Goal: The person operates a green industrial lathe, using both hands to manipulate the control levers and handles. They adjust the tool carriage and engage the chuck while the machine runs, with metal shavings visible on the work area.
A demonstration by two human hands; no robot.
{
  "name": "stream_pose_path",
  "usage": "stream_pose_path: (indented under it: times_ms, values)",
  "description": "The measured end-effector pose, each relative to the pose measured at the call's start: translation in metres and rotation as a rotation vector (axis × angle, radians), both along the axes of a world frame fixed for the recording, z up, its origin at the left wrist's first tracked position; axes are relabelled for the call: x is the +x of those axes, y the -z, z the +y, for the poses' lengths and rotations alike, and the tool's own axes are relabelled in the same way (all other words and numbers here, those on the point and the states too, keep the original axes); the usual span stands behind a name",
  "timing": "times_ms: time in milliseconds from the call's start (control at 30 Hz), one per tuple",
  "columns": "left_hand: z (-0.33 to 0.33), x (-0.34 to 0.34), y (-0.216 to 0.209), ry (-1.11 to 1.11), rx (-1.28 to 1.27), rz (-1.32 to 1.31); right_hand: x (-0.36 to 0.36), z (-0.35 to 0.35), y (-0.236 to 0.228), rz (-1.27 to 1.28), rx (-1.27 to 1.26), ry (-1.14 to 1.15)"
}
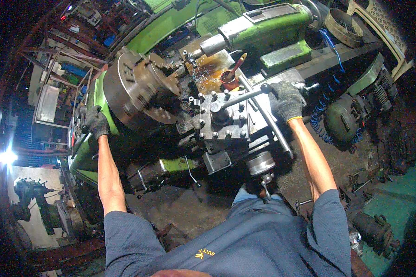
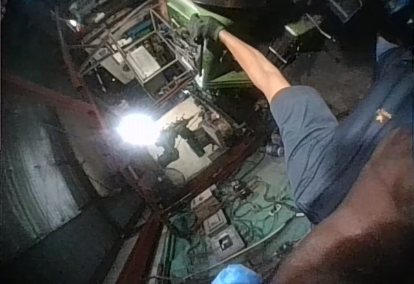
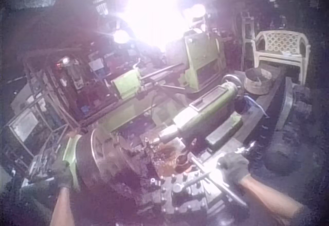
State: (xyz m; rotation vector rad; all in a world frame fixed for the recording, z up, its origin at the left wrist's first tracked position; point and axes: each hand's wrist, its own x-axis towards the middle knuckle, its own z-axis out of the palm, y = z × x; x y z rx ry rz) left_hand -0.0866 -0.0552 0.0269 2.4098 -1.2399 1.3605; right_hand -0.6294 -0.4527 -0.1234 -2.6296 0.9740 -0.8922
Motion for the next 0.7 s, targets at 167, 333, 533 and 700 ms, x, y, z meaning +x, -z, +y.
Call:
stream_pose_path:
  times_ms: [167,333,533,700]
  values:
    - [-0.001,0.002,-0.003,0.017,-0.013,0.023,0.000,0.002,-0.003,-0.016,0.000,-0.010]
    - [-0.002,0.000,0.000,0.049,-0.029,-0.010,0.000,0.003,-0.001,-0.009,-0.001,0.003]
    - [0.003,0.017,0.009,0.052,-0.086,0.000,0.002,-0.006,0.014,-0.053,-0.024,-0.006]
    - [0.010,0.024,0.014,-0.043,-0.055,-0.052,0.003,-0.010,0.024,0.012,-0.044,0.024]
